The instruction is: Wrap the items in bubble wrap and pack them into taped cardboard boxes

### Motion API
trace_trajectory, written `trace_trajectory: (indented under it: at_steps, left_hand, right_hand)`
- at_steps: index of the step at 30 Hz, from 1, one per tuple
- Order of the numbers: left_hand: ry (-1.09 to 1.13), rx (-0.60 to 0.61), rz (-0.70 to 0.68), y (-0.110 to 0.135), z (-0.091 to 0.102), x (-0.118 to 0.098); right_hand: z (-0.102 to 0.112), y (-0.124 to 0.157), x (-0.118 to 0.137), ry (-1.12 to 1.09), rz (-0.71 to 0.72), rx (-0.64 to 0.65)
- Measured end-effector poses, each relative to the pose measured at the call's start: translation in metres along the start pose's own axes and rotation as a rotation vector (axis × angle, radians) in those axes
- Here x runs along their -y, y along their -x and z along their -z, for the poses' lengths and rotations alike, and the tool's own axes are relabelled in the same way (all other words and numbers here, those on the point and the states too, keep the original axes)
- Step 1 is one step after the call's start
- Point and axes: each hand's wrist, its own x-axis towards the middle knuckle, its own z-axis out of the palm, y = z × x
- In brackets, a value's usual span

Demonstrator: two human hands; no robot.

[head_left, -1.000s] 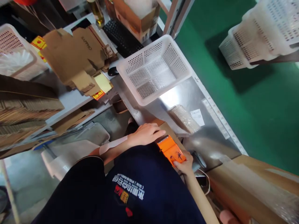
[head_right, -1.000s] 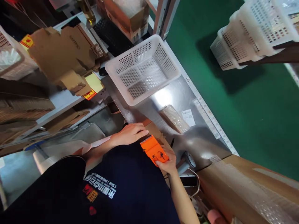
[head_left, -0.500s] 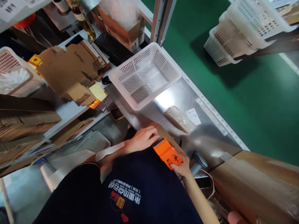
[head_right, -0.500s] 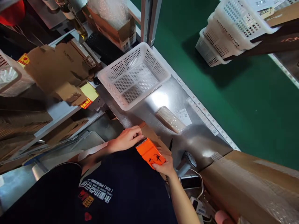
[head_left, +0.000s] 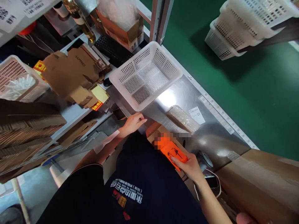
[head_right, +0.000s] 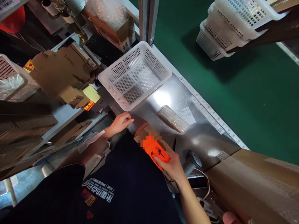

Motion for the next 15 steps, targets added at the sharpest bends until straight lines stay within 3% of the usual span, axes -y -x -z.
trace_trajectory:
  at_steps: [3,7,10,12,15]
  left_hand:
    - [0.123,0.051,0.055,-0.004,-0.024,0.017]
    - [0.234,0.132,0.124,-0.002,-0.074,0.031]
    - [0.345,0.088,0.2,0.004,-0.107,0.038]
    - [0.375,0.036,0.239,0.007,-0.118,0.042]
    - [0.408,0.02,0.257,0.013,-0.117,0.043]
  right_hand:
    - [-0.002,-0.004,0.007,-0.048,-0.082,0.014]
    - [-0.003,-0.007,0.008,-0.053,-0.13,0.01]
    - [-0.003,-0.007,0.008,-0.053,-0.118,0.01]
    - [-0.003,-0.007,0.008,-0.046,-0.104,0.005]
    - [-0.003,-0.007,0.008,-0.033,-0.09,0.007]
